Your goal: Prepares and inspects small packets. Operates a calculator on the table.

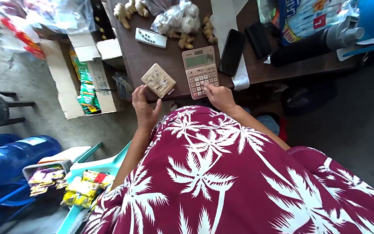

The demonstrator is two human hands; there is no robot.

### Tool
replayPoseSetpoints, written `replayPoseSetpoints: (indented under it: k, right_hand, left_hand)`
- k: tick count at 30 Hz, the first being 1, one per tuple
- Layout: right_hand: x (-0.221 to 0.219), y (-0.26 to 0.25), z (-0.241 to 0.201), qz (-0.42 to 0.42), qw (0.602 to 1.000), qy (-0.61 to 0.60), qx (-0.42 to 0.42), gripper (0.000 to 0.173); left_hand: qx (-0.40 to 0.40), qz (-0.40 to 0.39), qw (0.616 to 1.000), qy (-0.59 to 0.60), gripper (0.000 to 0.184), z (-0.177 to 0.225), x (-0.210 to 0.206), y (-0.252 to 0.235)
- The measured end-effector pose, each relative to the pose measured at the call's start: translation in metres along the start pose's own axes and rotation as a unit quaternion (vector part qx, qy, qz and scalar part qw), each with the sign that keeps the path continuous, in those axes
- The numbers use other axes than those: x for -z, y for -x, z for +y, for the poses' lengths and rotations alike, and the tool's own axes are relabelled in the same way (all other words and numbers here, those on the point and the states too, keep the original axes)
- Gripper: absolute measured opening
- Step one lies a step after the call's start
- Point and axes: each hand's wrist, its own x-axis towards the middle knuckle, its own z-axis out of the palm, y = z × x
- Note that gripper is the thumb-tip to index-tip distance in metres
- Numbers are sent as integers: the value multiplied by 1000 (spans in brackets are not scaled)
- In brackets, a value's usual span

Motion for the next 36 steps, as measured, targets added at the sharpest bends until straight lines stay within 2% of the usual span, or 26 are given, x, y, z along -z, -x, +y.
replayPoseSetpoints:
  k: [2, 5, 8, 11, 13, 16, 19, 21, 24, 28, 32, 36]
  right_hand:
    - [1, 1, -2, -6, 1000, -9, -3, 40]
    - [-1, 1, -8, -9, 999, -32, 9, 40]
    - [-4, -11, -21, -19, 994, -64, 91, 36]
    - [-8, -46, -50, -65, 979, -67, 182, 34]
    - [-10, -74, -77, -86, 981, -73, 157, 40]
    - [-16, -104, -107, -138, 982, -129, 8, 61]
    - [-24, -108, -115, -148, 959, -235, -61, 60]
    - [-28, -104, -108, -143, 939, -307, -61, 50]
    - [-19, -96, -97, -162, 887, -432, -34, 37]
    - [-1, -84, -95, -181, 836, -516, 40, 36]
    - [15, -76, -97, -142, 853, -486, 123, 46]
    - [29, -71, -95, -96, 868, -439, 210, 36]
  left_hand:
    - [20, 16, 1000, -7, 69, 5, -2, -11]
    - [126, -5, 989, -78, 77, 17, 2, -29]
    - [181, -20, 977, -108, 76, 23, 3, -43]
    - [207, -36, 972, -107, 76, 27, 1, -48]
    - [221, -45, 971, -83, 75, 29, 0, -49]
    - [234, -49, 971, -23, 71, 25, -4, -50]
    - [233, -54, 969, 66, 61, 23, -8, -49]
    - [236, -53, 961, 137, 64, 22, -6, -44]
    - [250, -43, 926, 281, 70, 21, 1, -36]
    - [203, -16, 888, 412, 35, 32, 15, -26]
    - [123, -10, 892, 436, 36, 42, 27, -20]
    - [81, -9, 894, 441, 38, 56, 34, -21]
